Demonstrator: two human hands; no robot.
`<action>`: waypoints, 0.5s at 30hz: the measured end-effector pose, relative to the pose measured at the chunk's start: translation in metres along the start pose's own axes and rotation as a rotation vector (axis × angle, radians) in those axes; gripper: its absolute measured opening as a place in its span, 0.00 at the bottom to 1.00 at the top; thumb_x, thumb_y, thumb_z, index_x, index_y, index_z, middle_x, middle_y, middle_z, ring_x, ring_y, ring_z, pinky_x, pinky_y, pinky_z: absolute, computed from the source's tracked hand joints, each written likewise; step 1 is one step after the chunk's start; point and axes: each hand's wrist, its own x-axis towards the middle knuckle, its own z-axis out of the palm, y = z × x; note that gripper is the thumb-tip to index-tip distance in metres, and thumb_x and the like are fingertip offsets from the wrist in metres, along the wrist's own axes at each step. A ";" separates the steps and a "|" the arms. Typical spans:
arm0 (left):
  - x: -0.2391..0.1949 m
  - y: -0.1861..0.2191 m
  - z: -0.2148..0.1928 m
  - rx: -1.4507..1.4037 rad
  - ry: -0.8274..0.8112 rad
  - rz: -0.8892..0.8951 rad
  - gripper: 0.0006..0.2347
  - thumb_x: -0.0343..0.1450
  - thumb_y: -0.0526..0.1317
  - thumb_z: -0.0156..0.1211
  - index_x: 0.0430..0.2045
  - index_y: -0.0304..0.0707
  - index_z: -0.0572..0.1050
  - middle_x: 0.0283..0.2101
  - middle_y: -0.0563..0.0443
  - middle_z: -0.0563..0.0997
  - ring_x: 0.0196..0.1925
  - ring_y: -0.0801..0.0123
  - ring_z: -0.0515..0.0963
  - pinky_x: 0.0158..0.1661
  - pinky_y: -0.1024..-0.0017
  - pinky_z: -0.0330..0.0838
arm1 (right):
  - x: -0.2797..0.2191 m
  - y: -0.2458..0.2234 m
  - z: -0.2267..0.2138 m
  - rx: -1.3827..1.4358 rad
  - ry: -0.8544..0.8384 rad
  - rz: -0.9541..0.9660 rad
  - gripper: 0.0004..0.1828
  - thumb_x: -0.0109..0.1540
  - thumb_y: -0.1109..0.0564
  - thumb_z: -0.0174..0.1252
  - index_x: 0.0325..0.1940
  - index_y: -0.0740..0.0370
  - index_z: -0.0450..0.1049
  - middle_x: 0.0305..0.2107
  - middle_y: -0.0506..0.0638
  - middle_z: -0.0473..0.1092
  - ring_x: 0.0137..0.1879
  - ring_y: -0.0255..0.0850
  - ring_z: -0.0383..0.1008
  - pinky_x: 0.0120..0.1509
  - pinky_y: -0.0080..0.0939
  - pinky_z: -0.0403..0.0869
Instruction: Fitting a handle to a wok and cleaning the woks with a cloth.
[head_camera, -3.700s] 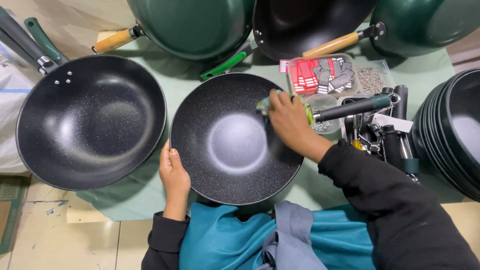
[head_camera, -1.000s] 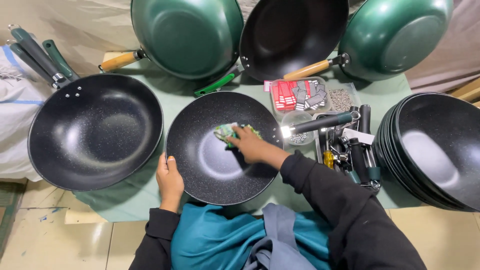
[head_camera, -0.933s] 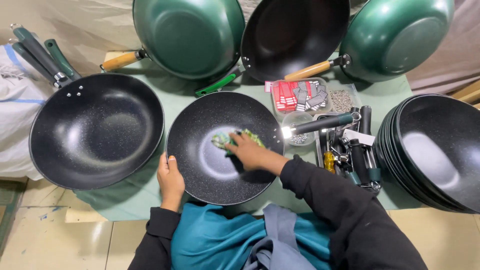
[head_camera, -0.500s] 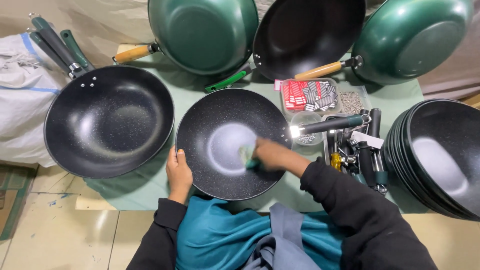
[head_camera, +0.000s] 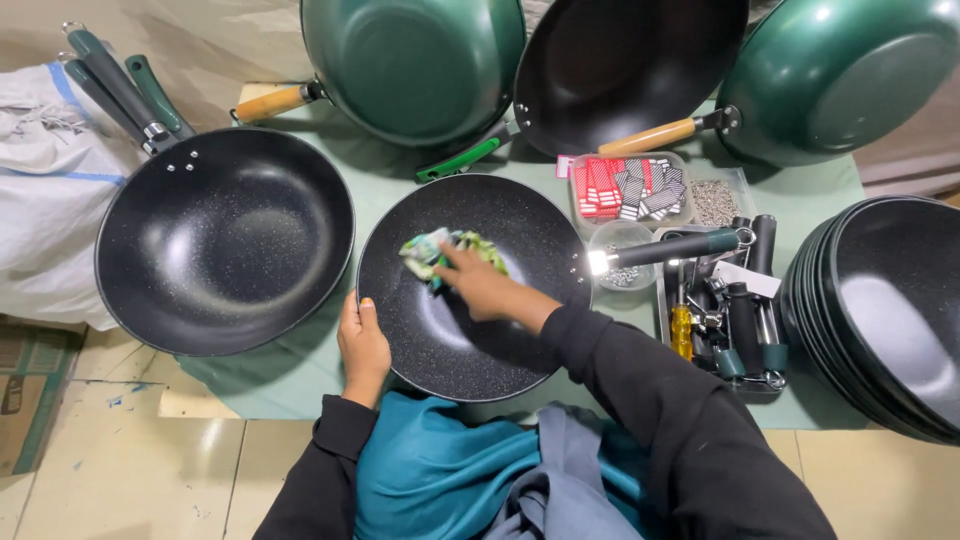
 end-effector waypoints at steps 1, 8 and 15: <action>0.003 -0.007 0.001 -0.002 0.000 0.001 0.16 0.79 0.42 0.43 0.59 0.44 0.73 0.57 0.42 0.79 0.62 0.49 0.74 0.62 0.51 0.66 | -0.002 -0.006 0.003 -0.002 0.001 0.001 0.57 0.41 0.76 0.67 0.75 0.59 0.62 0.75 0.68 0.42 0.73 0.74 0.56 0.75 0.65 0.64; 0.001 -0.009 0.002 -0.019 0.011 0.001 0.15 0.79 0.42 0.43 0.59 0.44 0.73 0.58 0.42 0.78 0.63 0.50 0.73 0.63 0.52 0.65 | -0.043 -0.052 0.027 0.309 -0.044 -0.340 0.50 0.42 0.79 0.61 0.70 0.67 0.65 0.64 0.76 0.58 0.66 0.76 0.63 0.72 0.63 0.68; -0.004 0.005 -0.001 -0.049 -0.025 -0.009 0.15 0.79 0.42 0.42 0.59 0.46 0.72 0.58 0.43 0.78 0.63 0.50 0.73 0.64 0.53 0.64 | -0.089 -0.032 0.013 0.010 -0.383 -0.137 0.33 0.47 0.62 0.63 0.58 0.58 0.76 0.51 0.65 0.68 0.49 0.61 0.77 0.52 0.57 0.79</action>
